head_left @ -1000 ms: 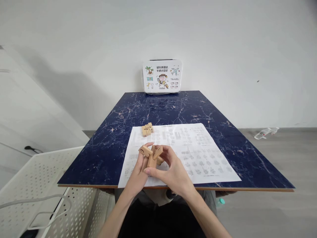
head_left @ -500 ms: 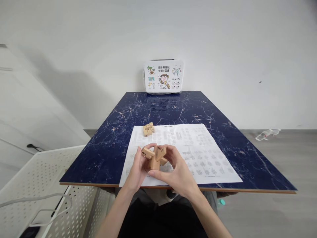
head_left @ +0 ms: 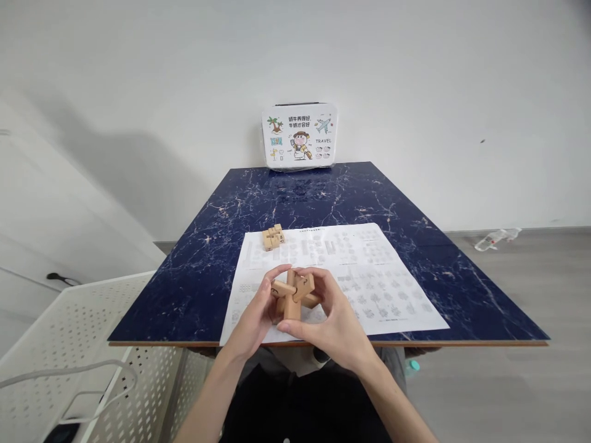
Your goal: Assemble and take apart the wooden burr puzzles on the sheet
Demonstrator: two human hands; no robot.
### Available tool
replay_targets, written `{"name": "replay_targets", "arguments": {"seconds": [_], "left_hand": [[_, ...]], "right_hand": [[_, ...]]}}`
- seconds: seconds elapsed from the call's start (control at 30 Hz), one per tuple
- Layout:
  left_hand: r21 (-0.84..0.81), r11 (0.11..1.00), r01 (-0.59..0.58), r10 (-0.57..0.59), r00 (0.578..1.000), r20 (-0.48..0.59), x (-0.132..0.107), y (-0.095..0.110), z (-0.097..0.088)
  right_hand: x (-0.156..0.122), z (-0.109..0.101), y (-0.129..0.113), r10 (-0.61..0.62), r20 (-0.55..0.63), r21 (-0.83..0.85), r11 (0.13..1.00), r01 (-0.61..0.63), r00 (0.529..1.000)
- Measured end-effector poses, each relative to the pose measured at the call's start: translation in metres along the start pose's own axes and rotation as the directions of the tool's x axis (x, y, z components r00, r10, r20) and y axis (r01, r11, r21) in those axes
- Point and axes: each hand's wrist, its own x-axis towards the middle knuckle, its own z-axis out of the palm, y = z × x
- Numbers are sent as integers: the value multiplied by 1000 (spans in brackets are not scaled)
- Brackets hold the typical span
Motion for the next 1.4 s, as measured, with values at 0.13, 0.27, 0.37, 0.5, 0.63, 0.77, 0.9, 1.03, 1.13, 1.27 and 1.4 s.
{"name": "replay_targets", "arguments": {"seconds": [0.13,0.27,0.37,0.5,0.63,0.77,0.9,1.03,1.13,1.27,1.4], "left_hand": [[-10,1000,-9,9,1000,10,4,-4,-1],[-1,999,-39,39,997,59,5,-5,0],[58,997,-45,42,997,59,4,-2,4],[140,989,-45,37,998,59,2,2,6],[211,976,-50,32,995,90,3,0,2],[268,962,-58,31,994,102,5,-2,-1],[315,948,-54,18,993,116,4,-1,-3],[344,937,-65,26,993,118,5,0,-3],[363,930,-60,18,993,119,4,0,-3],[448,892,-61,19,995,96,4,6,-3],[791,590,-161,294,955,-25,26,26,-15]], "right_hand": [[3,-7,-2,-39,-16,-82,996,38,999],[18,-34,-8,-125,-96,-239,966,99,988],[39,-71,-12,-232,-176,-397,906,146,957],[75,-127,-6,-303,-280,-624,778,67,911],[107,-165,17,-260,-329,-693,720,-45,908],[127,-179,39,-139,-414,-582,800,-144,900],[136,-188,48,-84,-478,-540,813,-217,875],[126,-194,39,-89,-477,-548,808,-216,875],[95,-187,27,-214,-470,-578,808,-115,856],[39,-156,19,-256,-337,-561,828,25,906],[2,-121,25,-119,-156,-545,838,15,981]]}}
